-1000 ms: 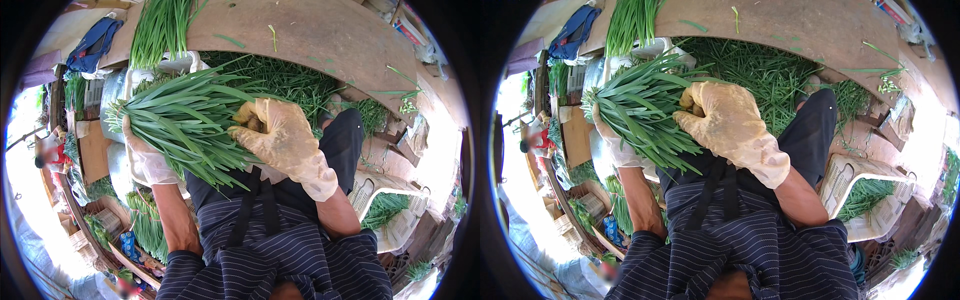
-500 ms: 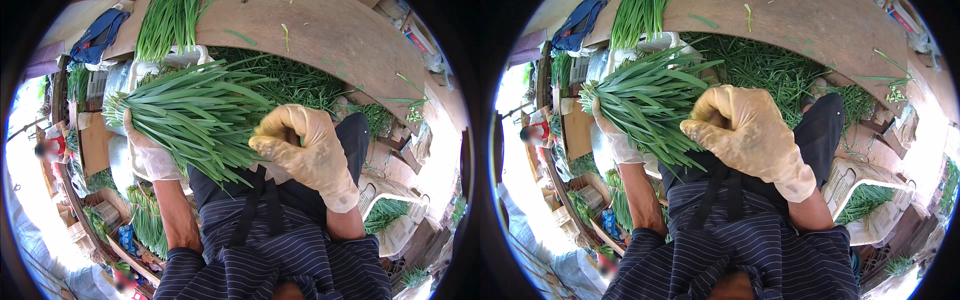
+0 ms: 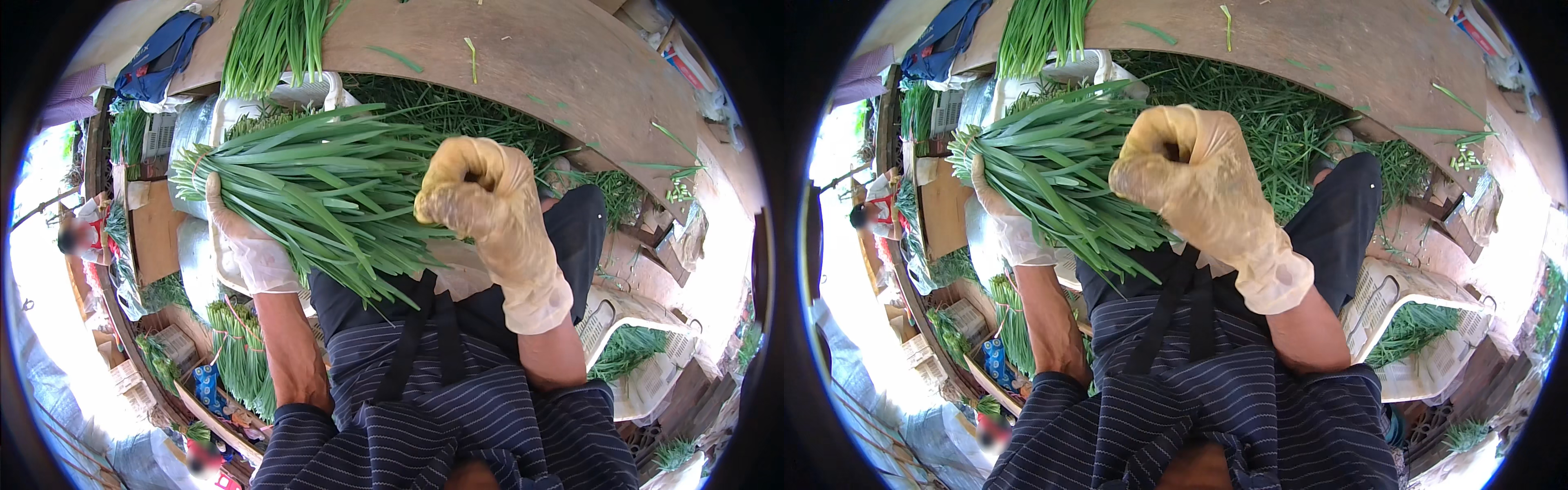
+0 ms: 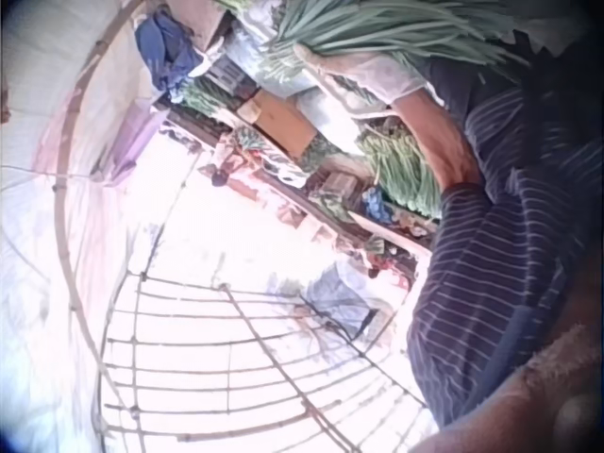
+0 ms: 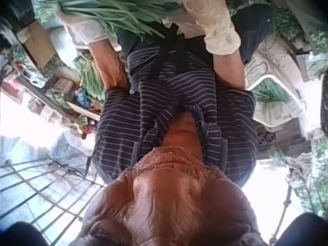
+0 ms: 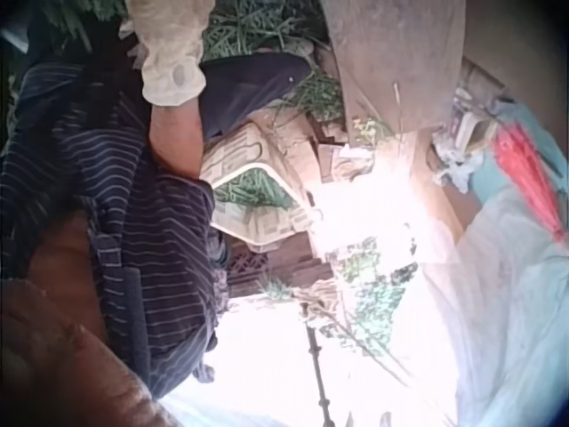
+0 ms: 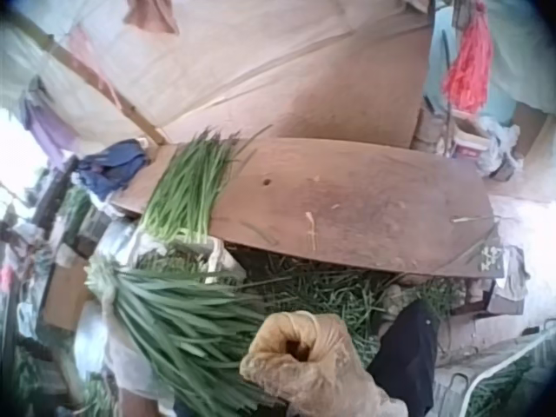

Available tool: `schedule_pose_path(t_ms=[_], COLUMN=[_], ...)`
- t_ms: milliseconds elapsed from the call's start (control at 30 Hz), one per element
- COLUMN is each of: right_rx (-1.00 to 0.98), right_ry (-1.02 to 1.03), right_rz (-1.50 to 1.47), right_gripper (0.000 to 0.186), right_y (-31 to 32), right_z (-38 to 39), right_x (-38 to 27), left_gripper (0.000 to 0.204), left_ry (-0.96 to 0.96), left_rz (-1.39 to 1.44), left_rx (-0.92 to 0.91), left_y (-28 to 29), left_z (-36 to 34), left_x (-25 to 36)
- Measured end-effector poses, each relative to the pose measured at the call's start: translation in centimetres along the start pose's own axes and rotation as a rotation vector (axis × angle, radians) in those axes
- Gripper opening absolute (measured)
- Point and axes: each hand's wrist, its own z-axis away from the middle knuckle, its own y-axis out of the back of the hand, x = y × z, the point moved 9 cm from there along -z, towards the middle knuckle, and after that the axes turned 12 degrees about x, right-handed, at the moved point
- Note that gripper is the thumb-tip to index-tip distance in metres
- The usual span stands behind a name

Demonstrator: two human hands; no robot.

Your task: The person gathers green leafy vegetables, aligns them into neat bundles, and secures them with rubber bands. The person places the finished bundles into a white plastic basket.

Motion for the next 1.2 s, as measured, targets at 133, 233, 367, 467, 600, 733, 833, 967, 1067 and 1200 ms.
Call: schedule_pose_path(t_ms=[133, 233, 367, 467, 600, 733, 833, 967, 1067, 1200], right_rx=[-0.035, -0.049, -0.097, -0.108, -0.094, -0.051, -0.042, 0.057, 0.194, -0.008], right_ry=[0.044, 0.094, 0.139, 0.17, 0.276, 0.436, 0.517, 0.291, 0.275, 0.048], right_rz=[0.322, 0.439, 0.608, 0.723, 0.791, 0.842, 0.82, 0.448, 0.31, 0.538], right_gripper=[0.012, 0.016, 0.021, 0.024, 0.022, 0.019, 0.014, 0.008, 0.01, 0.013], right_y=[-1.1, -1.9, -2.7, -3.0, -3.3, -3.6, -3.8, -2.1, 1.4, 1.4], right_z=[0.8, 1.3, 1.3, 1.0, 0.9, 1.0, 1.1, 1.1, 1.1, 1.9], right_x=[0.8, 1.1, 1.5, 1.3, 1.2, 1.5, 1.4, 0.6, -0.4, 0.0], left_gripper=[0.047, 0.045, 0.044, 0.044, 0.043, 0.042, 0.042, 0.042, 0.043, 0.044], left_ry=[-0.003, 0.016, 0.023, -0.005, 0.024, 0.03, 0.05, 0.059, 0.019, -0.003], left_rz=[0.003, -0.002, -0.005, -0.021, -0.012, -0.008, 0.011, -0.02, 0.006, -0.014], left_rx=[-0.018, -0.027, -0.063, 0.012, -0.051, -0.048, -0.056, -0.093, -0.022, 0.016], left_y=[-0.6, -0.1, 0.0, 0.6, -0.1, -0.2, -0.3, -1.0, -0.6, -0.3], left_z=[0.7, 0.1, 0.2, -0.1, 0.4, 0.2, 0.0, 0.7, 0.7, 0.7], left_x=[0.0, -0.1, -0.2, -0.2, -0.3, -0.4, -0.5, -1.0, -0.4, -0.4])
